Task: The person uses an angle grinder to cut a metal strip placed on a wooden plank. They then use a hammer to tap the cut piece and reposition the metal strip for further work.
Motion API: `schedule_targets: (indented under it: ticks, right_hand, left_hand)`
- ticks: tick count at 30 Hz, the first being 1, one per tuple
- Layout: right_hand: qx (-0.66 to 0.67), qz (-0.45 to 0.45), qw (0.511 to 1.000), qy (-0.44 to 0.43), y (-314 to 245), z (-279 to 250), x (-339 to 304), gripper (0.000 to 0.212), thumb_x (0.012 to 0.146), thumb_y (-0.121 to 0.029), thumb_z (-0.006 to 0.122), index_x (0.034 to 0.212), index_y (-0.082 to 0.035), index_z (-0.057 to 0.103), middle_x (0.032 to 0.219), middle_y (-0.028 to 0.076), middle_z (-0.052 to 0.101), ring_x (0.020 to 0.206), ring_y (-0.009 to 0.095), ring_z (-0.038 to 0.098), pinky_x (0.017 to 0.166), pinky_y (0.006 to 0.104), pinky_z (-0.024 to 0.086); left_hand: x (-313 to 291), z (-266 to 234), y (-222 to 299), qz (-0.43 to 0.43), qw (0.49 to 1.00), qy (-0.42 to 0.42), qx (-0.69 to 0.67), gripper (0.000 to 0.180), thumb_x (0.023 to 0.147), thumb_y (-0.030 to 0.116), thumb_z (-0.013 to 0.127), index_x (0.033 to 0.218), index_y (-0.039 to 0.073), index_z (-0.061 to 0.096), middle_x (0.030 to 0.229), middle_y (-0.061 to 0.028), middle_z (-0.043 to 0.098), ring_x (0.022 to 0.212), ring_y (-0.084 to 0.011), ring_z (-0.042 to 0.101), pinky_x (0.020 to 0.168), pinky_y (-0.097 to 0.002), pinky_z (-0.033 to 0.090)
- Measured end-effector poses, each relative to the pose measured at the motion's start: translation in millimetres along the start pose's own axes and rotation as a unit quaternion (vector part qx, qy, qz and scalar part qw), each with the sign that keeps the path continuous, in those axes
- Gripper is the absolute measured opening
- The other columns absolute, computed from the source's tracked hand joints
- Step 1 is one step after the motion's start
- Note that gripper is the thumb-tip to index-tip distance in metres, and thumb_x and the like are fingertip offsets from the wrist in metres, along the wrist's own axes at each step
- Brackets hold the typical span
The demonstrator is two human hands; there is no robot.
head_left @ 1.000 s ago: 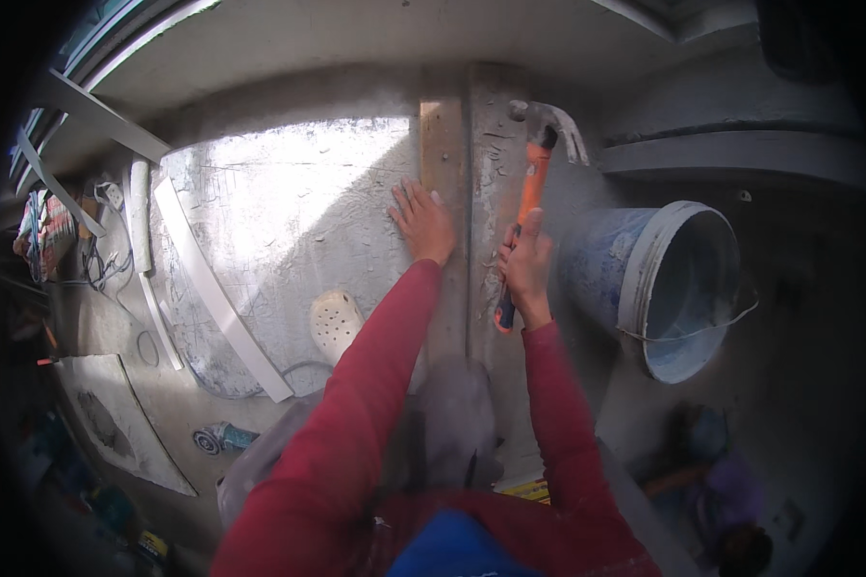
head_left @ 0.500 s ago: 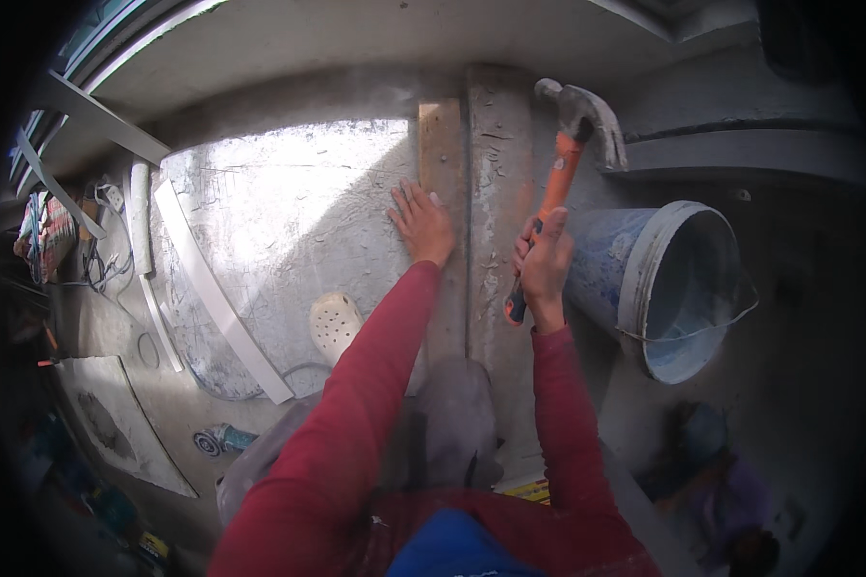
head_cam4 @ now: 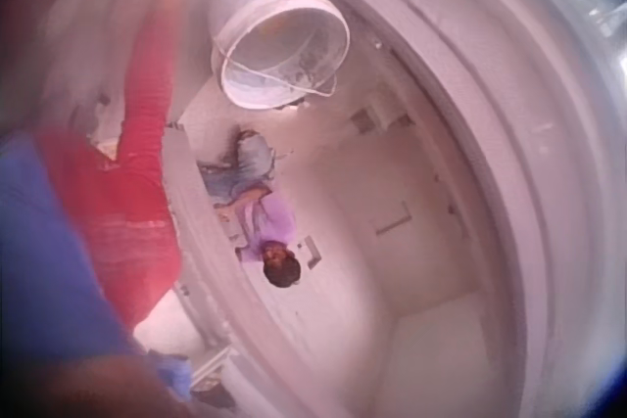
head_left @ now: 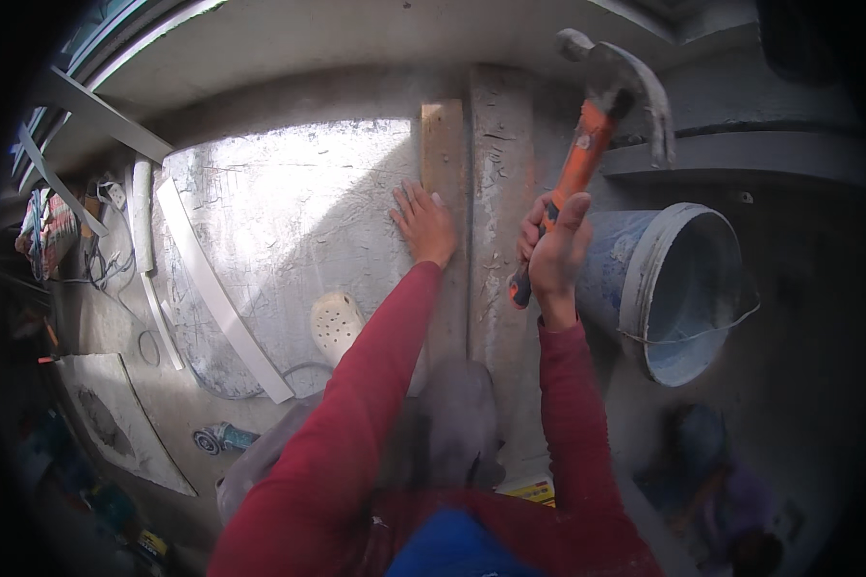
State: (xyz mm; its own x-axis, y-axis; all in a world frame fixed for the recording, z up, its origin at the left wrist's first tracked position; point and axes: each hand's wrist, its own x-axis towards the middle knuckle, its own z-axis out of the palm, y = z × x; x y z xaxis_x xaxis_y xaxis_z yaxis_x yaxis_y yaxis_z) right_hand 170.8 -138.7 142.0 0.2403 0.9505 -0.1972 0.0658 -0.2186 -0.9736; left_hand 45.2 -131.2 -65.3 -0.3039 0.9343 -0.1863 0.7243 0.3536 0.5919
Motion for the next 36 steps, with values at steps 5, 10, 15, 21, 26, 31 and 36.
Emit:
schedule_targets:
  ticks: [5, 10, 15, 21, 26, 31, 36]
  right_hand:
    - [0.163, -0.352, 0.922, 0.011, 13.3, 27.7, 11.6, 0.086, 0.093, -0.087, 0.028, 0.084, -0.004, 0.048, 0.061, 0.002, 0.045, 0.05, 0.014, 0.045, 0.049, 0.0293, 0.039]
    - [-0.312, 0.079, 0.946, -0.047, 112.1, 33.7, -17.9, 0.082, 0.101, -0.078, 0.023, 0.068, -0.008, 0.051, 0.065, 0.007, 0.057, 0.054, 0.017, 0.055, 0.05, 0.0309, 0.043]
    - [0.047, 0.009, 0.999, -0.02, -5.4, -2.0, -12.4, 0.083, 0.095, -0.086, 0.024, 0.085, -0.008, 0.05, 0.062, 0.002, 0.047, 0.046, 0.012, 0.043, 0.045, 0.0268, 0.037]
    - [0.02, -0.312, 0.949, 0.039, 50.1, 44.6, 7.0, 0.08, 0.1, -0.078, 0.029, 0.091, -0.003, 0.053, 0.065, 0.008, 0.051, 0.054, 0.021, 0.052, 0.054, 0.037, 0.043]
    - [-0.271, 0.106, 0.954, -0.072, 84.5, 22.9, 2.2, 0.079, 0.104, -0.073, 0.027, 0.088, -0.001, 0.057, 0.068, 0.011, 0.057, 0.057, 0.021, 0.056, 0.055, 0.0372, 0.043]
    - [0.176, -0.146, 0.973, 0.038, -51.6, -5.2, -6.9, 0.085, 0.093, -0.088, 0.028, 0.09, -0.005, 0.048, 0.06, 0.002, 0.042, 0.048, 0.012, 0.041, 0.045, 0.0269, 0.035]
    - [-0.074, -0.101, 0.992, -0.025, 68.5, 47.7, 0.5, 0.086, 0.094, -0.087, 0.025, 0.079, -0.005, 0.047, 0.059, 0.003, 0.046, 0.047, 0.016, 0.044, 0.045, 0.0277, 0.036]
  left_hand:
    - [2.3, 2.7, -3.7, -0.002, 1.0, -0.011, -0.004, 0.058, 0.11, 0.028, 0.036, 0.155, -0.007, 0.028, 0.167, -0.0242, 0.024, 0.157, -0.0444, 0.012, 0.124, -0.0636, 0.008]
    - [4.5, -3.9, 2.5, 0.006, 1.0, 0.015, -0.001, 0.058, 0.11, 0.028, 0.035, 0.155, -0.008, 0.029, 0.167, -0.0249, 0.025, 0.157, -0.045, 0.013, 0.124, -0.0635, 0.008]
    - [0.6, 4.6, -4.1, 0.004, 1.0, 0.001, 0.008, 0.058, 0.11, 0.028, 0.035, 0.154, -0.008, 0.031, 0.167, -0.0248, 0.024, 0.156, -0.0448, 0.014, 0.124, -0.0636, 0.01]
    - [3.8, 2.2, -3.9, 0.0, 1.0, -0.011, 0.008, 0.057, 0.11, 0.029, 0.036, 0.154, -0.007, 0.032, 0.167, -0.0232, 0.025, 0.157, -0.0442, 0.014, 0.124, -0.063, 0.011]
    - [8.8, -7.0, 2.8, 0.015, 0.999, 0.028, 0.026, 0.057, 0.11, 0.029, 0.037, 0.154, -0.006, 0.032, 0.167, -0.0234, 0.026, 0.157, -0.0431, 0.014, 0.124, -0.0628, 0.013]
    - [-1.3, 3.7, -6.4, -0.001, 1.0, -0.017, 0.009, 0.058, 0.11, 0.03, 0.034, 0.156, -0.006, 0.028, 0.167, -0.0242, 0.025, 0.157, -0.0441, 0.012, 0.124, -0.0625, 0.009]
    - [1.7, 0.9, -5.5, 0.004, 1.0, -0.012, 0.009, 0.058, 0.11, 0.029, 0.034, 0.156, -0.006, 0.027, 0.167, -0.0245, 0.025, 0.157, -0.0446, 0.012, 0.124, -0.0632, 0.009]
